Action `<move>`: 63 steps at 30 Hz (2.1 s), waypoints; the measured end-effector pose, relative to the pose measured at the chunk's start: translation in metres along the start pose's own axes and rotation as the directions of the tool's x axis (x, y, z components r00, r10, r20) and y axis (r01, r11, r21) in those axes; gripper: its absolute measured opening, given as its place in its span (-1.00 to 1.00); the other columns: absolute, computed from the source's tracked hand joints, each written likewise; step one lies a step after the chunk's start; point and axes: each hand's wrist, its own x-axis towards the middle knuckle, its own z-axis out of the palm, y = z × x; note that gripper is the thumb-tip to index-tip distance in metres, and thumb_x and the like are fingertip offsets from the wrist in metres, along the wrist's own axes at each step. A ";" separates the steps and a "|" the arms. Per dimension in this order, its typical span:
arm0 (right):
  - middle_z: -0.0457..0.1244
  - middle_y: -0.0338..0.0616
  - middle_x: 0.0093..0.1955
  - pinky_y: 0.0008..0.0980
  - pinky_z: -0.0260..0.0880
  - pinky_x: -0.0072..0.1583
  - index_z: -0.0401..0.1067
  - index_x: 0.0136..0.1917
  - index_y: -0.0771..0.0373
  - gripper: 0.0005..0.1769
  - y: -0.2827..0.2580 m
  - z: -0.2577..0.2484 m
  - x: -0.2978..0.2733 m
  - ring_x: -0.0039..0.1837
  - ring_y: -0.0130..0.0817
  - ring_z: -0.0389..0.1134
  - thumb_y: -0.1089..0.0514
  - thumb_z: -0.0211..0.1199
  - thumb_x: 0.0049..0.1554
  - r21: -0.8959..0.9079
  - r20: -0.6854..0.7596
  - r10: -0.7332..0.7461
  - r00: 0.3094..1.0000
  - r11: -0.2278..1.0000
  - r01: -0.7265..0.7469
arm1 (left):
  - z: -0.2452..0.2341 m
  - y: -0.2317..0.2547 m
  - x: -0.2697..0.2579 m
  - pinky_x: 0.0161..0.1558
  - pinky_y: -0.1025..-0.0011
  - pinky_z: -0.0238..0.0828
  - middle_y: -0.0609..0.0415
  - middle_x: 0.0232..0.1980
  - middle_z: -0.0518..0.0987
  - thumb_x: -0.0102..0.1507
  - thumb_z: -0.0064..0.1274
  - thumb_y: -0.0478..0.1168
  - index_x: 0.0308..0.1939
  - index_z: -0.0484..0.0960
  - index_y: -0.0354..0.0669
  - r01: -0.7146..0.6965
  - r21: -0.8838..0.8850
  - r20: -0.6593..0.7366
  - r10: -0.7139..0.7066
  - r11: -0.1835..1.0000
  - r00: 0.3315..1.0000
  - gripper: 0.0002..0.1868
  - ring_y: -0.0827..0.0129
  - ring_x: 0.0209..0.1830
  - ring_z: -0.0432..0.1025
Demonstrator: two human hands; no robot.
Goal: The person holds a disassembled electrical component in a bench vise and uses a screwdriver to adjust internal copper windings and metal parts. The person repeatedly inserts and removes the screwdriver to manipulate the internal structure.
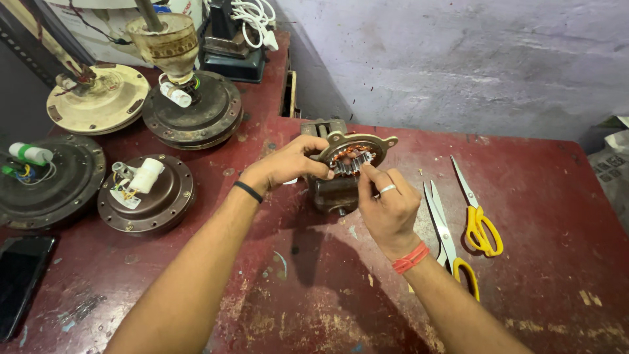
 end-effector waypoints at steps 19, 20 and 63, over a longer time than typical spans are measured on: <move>0.36 -0.04 -0.14 -0.34 0.39 -0.17 0.56 0.02 0.34 -0.84 -0.006 -0.003 0.001 -0.21 -0.21 0.40 0.38 0.40 0.13 0.040 0.079 0.071 0.994 0.996 -0.074 | -0.005 -0.019 0.013 -0.11 0.47 0.35 0.24 -0.25 0.60 0.06 0.26 -0.36 -0.23 0.67 -0.23 -0.076 -0.108 0.063 0.084 0.991 0.995 -0.79 0.53 -0.21 0.43; 0.36 -0.04 -0.11 -0.34 0.41 -0.15 0.55 0.04 0.34 -0.83 -0.007 -0.004 0.000 -0.18 -0.20 0.42 0.37 0.39 0.14 0.047 0.087 0.082 0.993 0.995 -0.086 | -0.004 -0.020 0.012 -0.10 0.47 0.36 0.24 -0.24 0.59 0.07 0.27 -0.35 -0.19 0.67 -0.23 -0.082 -0.106 0.063 0.090 0.991 0.994 -0.76 0.53 -0.19 0.43; 0.39 0.11 -0.27 -0.24 0.37 -0.23 0.62 -0.11 0.32 -0.85 -0.007 -0.025 0.031 -0.32 -0.16 0.43 0.21 0.43 0.05 -0.081 0.380 0.405 0.831 0.910 -0.407 | 0.064 -0.017 0.008 -0.11 0.41 0.51 0.13 -0.22 0.70 -0.07 0.50 -0.06 -0.19 0.67 -0.23 -0.064 0.204 -0.547 0.168 0.977 0.820 -0.50 0.48 -0.21 0.57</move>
